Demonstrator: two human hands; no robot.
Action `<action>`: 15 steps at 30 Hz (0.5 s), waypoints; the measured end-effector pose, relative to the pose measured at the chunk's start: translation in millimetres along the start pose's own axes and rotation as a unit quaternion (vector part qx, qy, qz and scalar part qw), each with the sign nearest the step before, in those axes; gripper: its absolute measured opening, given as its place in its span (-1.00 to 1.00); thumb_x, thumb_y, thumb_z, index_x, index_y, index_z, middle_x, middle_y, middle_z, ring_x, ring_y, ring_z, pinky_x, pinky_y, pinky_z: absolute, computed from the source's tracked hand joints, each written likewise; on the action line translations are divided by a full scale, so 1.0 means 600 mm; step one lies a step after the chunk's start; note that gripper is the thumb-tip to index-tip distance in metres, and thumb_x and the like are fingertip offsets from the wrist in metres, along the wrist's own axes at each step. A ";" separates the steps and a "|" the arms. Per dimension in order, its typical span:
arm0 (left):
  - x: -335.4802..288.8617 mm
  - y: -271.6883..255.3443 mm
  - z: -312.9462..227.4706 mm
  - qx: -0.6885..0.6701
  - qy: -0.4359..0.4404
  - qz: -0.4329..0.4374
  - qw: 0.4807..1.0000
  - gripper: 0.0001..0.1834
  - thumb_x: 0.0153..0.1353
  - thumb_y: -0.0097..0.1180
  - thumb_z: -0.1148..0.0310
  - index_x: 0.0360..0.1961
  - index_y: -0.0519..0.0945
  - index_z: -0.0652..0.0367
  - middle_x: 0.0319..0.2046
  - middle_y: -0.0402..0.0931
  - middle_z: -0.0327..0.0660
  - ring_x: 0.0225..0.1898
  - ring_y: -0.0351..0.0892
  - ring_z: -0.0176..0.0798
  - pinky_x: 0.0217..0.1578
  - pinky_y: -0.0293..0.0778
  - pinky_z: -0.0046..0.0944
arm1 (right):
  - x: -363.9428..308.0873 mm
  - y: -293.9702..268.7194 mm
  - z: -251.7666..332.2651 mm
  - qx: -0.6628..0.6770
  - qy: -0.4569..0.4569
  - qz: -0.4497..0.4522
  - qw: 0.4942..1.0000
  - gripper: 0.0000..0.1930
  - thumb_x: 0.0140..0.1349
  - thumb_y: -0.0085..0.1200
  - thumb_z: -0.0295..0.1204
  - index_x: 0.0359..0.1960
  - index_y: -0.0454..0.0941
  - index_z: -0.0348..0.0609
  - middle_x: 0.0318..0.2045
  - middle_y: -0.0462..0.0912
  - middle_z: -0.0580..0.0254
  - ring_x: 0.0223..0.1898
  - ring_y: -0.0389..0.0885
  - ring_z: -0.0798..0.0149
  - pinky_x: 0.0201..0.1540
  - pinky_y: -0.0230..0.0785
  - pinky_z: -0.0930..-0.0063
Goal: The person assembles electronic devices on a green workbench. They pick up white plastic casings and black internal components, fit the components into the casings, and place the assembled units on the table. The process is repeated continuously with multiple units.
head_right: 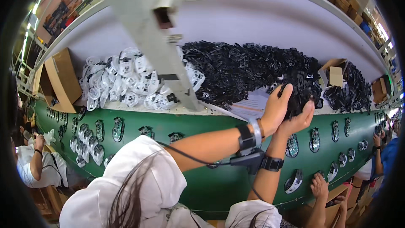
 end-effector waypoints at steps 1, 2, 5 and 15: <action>-0.031 -0.013 -0.026 -0.039 -0.007 0.009 0.999 -0.47 0.32 -0.07 0.02 -0.03 0.46 0.37 -0.15 0.54 -0.02 -0.11 0.47 -0.16 -0.04 0.35 -0.27 | -0.023 -0.002 0.018 0.004 0.007 0.010 1.000 -0.64 0.33 -0.13 -0.30 -0.10 0.49 -0.42 -0.15 0.55 0.09 -0.19 0.53 0.29 -0.08 0.43 0.41; -0.065 -0.013 -0.053 -0.043 0.009 -0.006 0.999 -0.53 0.34 -0.06 0.08 -0.06 0.47 0.36 -0.19 0.54 -0.08 -0.16 0.46 -0.26 -0.06 0.36 -0.32 | -0.038 -0.016 0.026 -0.015 -0.042 0.024 0.999 -0.66 0.34 -0.15 -0.30 -0.13 0.48 -0.40 -0.20 0.54 0.14 -0.22 0.51 0.33 -0.14 0.43 0.46; -0.137 -0.070 -0.080 -0.029 0.010 -0.068 0.997 -0.58 0.34 -0.06 0.11 -0.10 0.49 0.31 -0.25 0.55 -0.15 -0.22 0.46 -0.32 -0.13 0.38 -0.33 | -0.128 -0.014 0.093 0.013 0.012 0.072 0.997 -0.68 0.34 -0.16 -0.31 -0.16 0.47 -0.39 -0.25 0.53 0.19 -0.26 0.49 0.37 -0.19 0.42 0.47; -0.349 -0.342 -0.305 -0.096 0.053 -0.190 0.976 -0.67 0.37 -0.07 0.18 -0.11 0.47 0.26 -0.25 0.51 -0.25 -0.26 0.44 -0.47 -0.23 0.41 -0.44 | -0.482 0.088 0.189 0.043 0.076 0.231 0.969 -0.68 0.34 -0.11 -0.32 -0.11 0.48 -0.39 -0.23 0.56 0.18 -0.27 0.49 0.38 -0.19 0.39 0.50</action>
Point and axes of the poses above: each hand's wrist, its own x-axis towards the middle knuckle, its own y-axis out of the palm, z = x × y, the point moved 2 cm from there along x, towards the middle knuckle
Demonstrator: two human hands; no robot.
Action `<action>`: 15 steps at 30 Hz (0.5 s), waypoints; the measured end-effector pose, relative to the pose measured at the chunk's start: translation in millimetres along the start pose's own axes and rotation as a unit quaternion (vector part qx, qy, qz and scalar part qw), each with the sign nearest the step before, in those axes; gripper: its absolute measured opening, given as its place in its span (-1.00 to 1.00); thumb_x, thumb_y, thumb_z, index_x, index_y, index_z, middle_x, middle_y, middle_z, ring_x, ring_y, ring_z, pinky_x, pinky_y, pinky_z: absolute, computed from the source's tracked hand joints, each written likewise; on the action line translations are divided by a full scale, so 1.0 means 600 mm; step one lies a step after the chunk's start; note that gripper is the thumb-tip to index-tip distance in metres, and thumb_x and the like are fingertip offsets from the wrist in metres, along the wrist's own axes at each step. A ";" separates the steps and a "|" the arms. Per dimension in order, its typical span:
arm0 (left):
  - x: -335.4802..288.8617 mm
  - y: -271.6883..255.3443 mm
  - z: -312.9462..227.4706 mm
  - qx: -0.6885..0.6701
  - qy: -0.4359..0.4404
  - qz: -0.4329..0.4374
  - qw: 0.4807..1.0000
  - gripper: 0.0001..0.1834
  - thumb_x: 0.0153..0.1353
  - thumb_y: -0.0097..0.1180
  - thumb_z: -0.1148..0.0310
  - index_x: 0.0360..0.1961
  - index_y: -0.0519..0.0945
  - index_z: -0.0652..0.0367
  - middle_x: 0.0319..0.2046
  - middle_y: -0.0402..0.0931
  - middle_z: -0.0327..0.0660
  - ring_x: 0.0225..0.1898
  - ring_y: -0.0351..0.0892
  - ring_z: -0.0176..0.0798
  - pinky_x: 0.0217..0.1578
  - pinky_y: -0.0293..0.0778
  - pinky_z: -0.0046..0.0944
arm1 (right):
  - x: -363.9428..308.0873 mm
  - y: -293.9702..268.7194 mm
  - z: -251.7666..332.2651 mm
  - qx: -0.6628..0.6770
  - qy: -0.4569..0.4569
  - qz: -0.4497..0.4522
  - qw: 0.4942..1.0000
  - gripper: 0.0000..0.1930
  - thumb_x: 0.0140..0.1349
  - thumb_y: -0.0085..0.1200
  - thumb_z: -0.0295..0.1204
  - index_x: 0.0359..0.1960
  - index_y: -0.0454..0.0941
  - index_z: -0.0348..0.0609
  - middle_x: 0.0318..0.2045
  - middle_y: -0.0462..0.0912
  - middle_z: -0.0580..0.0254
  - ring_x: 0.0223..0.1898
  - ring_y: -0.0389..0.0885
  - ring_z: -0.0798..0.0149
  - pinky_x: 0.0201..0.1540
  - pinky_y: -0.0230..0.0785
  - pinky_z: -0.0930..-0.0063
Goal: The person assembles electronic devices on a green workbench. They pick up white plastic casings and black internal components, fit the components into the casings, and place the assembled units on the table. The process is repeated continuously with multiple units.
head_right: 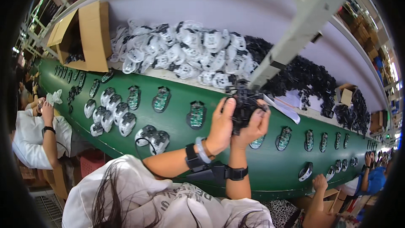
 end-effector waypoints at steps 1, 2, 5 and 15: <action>0.005 -0.031 -0.026 -0.006 0.016 -0.030 0.999 -0.66 0.36 -0.07 0.17 -0.10 0.47 0.26 -0.24 0.51 -0.24 -0.26 0.45 -0.46 -0.23 0.42 -0.44 | -0.021 0.039 0.000 -0.001 -0.021 0.027 0.999 -0.69 0.34 -0.09 -0.34 -0.10 0.48 -0.40 -0.23 0.57 0.18 -0.26 0.49 0.40 -0.19 0.39 0.52; 0.011 -0.061 -0.052 -0.013 0.032 -0.061 0.998 -0.66 0.36 -0.06 0.17 -0.10 0.46 0.27 -0.23 0.50 -0.24 -0.25 0.46 -0.45 -0.23 0.42 -0.44 | -0.046 0.071 -0.021 0.004 0.012 0.033 0.999 -0.70 0.33 -0.06 -0.38 -0.09 0.48 -0.42 -0.23 0.57 0.19 -0.26 0.49 0.41 -0.18 0.39 0.52; 0.038 -0.147 -0.141 -0.022 0.071 -0.150 0.986 -0.65 0.37 -0.09 0.16 -0.10 0.45 0.27 -0.23 0.50 -0.24 -0.26 0.47 -0.43 -0.22 0.44 -0.42 | -0.110 0.203 -0.023 0.056 0.053 0.104 0.992 -0.76 0.28 -0.10 -0.43 -0.25 0.53 -0.40 -0.20 0.57 0.13 -0.14 0.48 0.28 0.02 0.27 0.39; 0.209 -0.375 -0.342 -0.037 0.154 -0.197 0.968 -0.67 0.39 -0.17 0.16 -0.14 0.48 0.22 -0.24 0.54 -0.25 -0.27 0.55 -0.38 -0.21 0.49 -0.34 | -0.204 0.544 -0.077 0.083 0.027 0.222 0.971 -0.82 0.23 -0.06 -0.55 -0.23 0.55 -0.40 -0.23 0.57 0.11 -0.18 0.49 0.25 -0.03 0.31 0.41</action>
Point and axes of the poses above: each hand's wrist, its own x-axis towards the middle knuckle, its own y-axis out of the palm, z = x × y, the point moved 2 cm from there along x, towards the middle knuckle
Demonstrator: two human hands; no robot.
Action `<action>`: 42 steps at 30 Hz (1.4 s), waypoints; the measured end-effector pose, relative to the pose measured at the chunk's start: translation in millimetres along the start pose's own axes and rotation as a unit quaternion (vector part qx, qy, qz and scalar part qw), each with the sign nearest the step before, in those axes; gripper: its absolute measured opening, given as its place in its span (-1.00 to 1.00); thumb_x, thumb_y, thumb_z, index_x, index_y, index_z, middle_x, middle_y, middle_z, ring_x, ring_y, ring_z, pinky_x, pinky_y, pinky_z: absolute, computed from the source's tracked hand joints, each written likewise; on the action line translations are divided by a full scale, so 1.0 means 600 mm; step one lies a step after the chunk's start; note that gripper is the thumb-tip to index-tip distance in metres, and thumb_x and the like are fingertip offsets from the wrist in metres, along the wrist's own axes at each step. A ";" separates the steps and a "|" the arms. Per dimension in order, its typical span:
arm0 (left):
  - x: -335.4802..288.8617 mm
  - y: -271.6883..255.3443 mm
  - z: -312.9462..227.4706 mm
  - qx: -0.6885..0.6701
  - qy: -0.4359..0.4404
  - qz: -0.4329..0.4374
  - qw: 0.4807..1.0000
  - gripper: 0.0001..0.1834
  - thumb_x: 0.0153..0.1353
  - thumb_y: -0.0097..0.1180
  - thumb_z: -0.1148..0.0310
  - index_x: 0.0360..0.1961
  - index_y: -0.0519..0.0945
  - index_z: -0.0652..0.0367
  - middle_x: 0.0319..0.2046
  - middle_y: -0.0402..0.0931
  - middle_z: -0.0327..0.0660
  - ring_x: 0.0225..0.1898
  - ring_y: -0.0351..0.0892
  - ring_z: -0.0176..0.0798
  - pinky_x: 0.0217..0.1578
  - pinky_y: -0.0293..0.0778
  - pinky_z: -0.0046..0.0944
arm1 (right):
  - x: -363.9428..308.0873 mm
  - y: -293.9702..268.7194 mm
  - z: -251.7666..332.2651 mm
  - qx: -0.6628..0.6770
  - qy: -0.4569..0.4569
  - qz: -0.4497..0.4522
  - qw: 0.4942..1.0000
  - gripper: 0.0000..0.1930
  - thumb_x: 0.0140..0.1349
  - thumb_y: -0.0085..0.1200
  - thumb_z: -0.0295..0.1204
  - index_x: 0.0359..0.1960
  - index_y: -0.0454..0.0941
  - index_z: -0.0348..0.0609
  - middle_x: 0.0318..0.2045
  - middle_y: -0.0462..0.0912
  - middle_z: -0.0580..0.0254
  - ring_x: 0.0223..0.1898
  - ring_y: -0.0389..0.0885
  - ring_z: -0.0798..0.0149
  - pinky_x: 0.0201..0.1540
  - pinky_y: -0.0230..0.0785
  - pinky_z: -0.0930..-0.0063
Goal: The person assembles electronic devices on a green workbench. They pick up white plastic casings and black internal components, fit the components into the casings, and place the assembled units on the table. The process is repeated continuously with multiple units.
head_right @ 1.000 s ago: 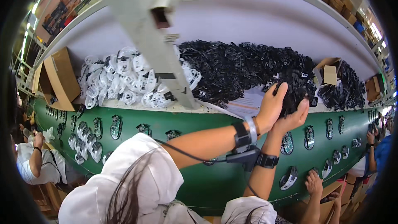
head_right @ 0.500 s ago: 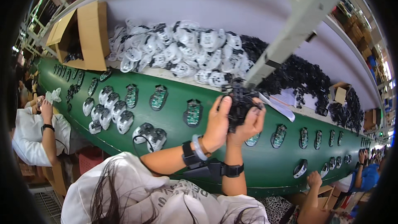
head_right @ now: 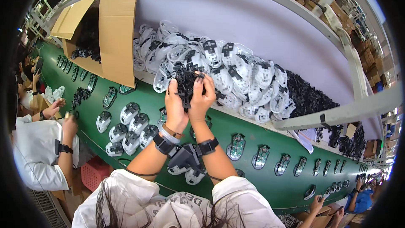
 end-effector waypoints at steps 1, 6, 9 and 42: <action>0.029 -0.006 -0.008 -0.011 0.003 -0.003 1.000 -0.67 0.39 -0.17 0.16 -0.14 0.48 0.22 -0.24 0.55 -0.24 -0.27 0.55 -0.37 -0.21 0.50 -0.34 | 0.009 0.024 -0.014 -0.013 -0.010 0.011 1.000 -0.82 0.23 -0.06 -0.54 -0.23 0.54 -0.42 -0.24 0.57 0.12 -0.19 0.49 0.26 -0.04 0.30 0.42; 0.185 -0.026 -0.007 -0.033 -0.026 -0.015 0.999 -0.68 0.33 -0.10 0.18 -0.18 0.52 0.23 -0.29 0.56 -0.24 -0.35 0.55 -0.35 -0.29 0.48 -0.34 | 0.065 0.119 -0.129 -0.033 0.005 0.003 0.999 -0.82 0.23 -0.02 -0.49 -0.30 0.53 -0.42 -0.32 0.57 0.09 -0.28 0.49 0.25 -0.13 0.32 0.42; 0.258 -0.043 -0.001 0.032 -0.071 -0.025 0.997 -0.59 0.29 -0.08 0.12 -0.14 0.51 0.32 -0.26 0.55 -0.20 -0.26 0.52 -0.32 -0.22 0.44 -0.30 | 0.090 0.155 -0.167 -0.076 -0.005 -0.020 0.997 -0.80 0.25 -0.04 -0.45 -0.31 0.54 -0.39 -0.36 0.58 0.12 -0.29 0.51 0.27 -0.13 0.34 0.41; -0.111 -0.091 -0.178 0.499 0.036 0.322 0.804 -0.54 0.13 0.17 0.32 0.05 0.46 0.24 0.06 0.40 -0.21 -0.15 0.44 -0.34 -0.13 0.39 -0.36 | -0.404 -0.456 0.164 -0.497 0.190 0.159 0.831 -0.53 0.10 0.14 -0.45 0.07 0.37 -0.25 0.05 0.38 -0.12 0.10 0.35 -0.11 0.15 0.22 0.12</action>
Point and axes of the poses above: each hand's wrist, its own x-axis towards the middle knuckle, its own y-axis out of the palm, z = x × y, the point moved 2 cm from there along x, towards the middle knuckle
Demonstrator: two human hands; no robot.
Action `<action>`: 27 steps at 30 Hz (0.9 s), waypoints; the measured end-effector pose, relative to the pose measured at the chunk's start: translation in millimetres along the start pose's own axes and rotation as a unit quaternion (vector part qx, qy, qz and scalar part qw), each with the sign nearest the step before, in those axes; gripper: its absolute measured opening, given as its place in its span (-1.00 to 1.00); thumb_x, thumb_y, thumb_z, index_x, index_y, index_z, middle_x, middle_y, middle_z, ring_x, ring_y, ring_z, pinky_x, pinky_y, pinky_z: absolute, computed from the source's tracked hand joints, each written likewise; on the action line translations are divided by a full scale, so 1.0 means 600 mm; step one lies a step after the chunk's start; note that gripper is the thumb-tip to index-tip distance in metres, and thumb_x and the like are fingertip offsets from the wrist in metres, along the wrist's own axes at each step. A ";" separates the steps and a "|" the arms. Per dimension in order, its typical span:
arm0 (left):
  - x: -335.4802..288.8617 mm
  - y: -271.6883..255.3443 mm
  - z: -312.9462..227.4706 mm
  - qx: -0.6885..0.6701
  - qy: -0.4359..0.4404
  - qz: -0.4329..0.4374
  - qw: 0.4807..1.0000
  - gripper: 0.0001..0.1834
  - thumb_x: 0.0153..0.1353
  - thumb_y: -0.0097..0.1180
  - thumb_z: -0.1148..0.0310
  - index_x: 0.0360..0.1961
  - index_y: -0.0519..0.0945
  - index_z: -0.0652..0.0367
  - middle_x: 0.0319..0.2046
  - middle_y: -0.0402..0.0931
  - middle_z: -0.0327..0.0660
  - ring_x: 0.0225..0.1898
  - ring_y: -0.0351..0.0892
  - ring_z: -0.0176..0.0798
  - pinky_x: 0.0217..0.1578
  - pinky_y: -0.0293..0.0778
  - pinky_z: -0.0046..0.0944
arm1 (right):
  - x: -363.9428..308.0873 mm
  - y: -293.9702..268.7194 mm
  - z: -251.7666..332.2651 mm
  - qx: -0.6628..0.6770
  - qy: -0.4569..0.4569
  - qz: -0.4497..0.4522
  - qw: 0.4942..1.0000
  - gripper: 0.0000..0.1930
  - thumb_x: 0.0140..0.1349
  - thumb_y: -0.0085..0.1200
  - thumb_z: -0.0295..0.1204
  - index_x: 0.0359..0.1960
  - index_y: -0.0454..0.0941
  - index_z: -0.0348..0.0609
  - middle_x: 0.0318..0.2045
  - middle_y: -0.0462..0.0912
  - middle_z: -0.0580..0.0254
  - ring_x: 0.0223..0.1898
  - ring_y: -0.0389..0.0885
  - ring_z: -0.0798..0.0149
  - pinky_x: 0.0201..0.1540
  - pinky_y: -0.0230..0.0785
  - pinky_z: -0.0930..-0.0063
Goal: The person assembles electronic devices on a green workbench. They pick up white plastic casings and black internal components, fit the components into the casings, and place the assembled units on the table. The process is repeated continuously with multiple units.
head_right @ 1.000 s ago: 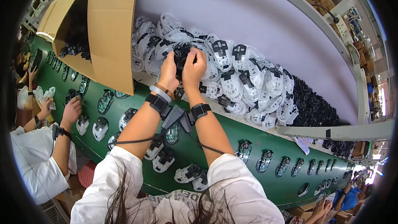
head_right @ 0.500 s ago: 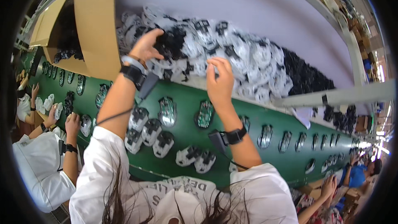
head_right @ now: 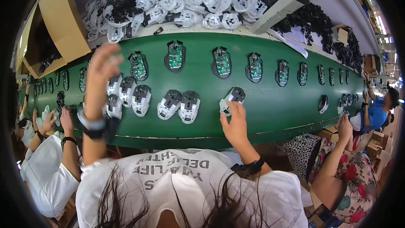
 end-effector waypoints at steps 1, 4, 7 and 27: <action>-0.063 0.047 0.019 -0.070 -0.088 -0.007 0.994 -0.55 0.09 0.20 0.38 0.03 0.46 0.22 0.04 0.41 -0.19 -0.13 0.45 -0.34 -0.10 0.39 -0.37 | 0.001 0.002 -0.020 -0.047 0.007 -0.049 0.998 -0.50 0.11 0.14 -0.42 0.10 0.34 -0.26 0.08 0.34 -0.16 0.12 0.32 -0.15 0.17 0.19 0.10; -0.198 0.187 0.064 0.188 0.065 0.086 0.976 -0.40 0.02 0.27 0.29 0.12 0.40 0.13 0.14 0.30 0.06 0.23 0.23 0.09 0.20 0.18 -0.06 | 0.032 0.016 -0.054 -0.118 0.016 -0.127 0.985 -0.37 0.15 0.12 -0.29 0.22 0.20 -0.28 0.19 0.17 -0.33 0.20 0.19 -0.27 0.23 0.10 0.01; -0.234 0.282 0.111 0.322 0.096 0.124 0.934 -0.25 -0.04 0.32 0.17 0.21 0.32 -0.03 0.30 0.03 0.07 0.33 -0.06 0.29 0.25 -0.01 0.22 | 0.060 0.041 -0.070 -0.047 0.057 -0.111 0.991 -0.41 0.17 0.10 -0.27 0.20 0.25 -0.26 0.20 0.17 -0.29 0.22 0.18 -0.25 0.23 0.10 0.01; -0.207 0.149 0.184 -0.235 0.024 0.100 0.967 0.07 0.06 0.31 0.39 0.39 -0.24 0.24 0.15 0.27 0.04 0.14 0.35 -0.22 0.09 0.31 -0.25 | 0.092 0.165 0.209 0.318 -0.255 0.084 0.909 -0.50 0.33 -0.06 -0.19 0.19 0.24 -0.24 0.22 0.19 -0.03 0.31 0.10 0.11 0.28 0.00 0.28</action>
Point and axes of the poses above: each hand's wrist, its own x-axis towards the middle knuckle, its own y-axis out of the palm, z = x × y, the point moved 2 cm from there along x, towards the middle knuckle
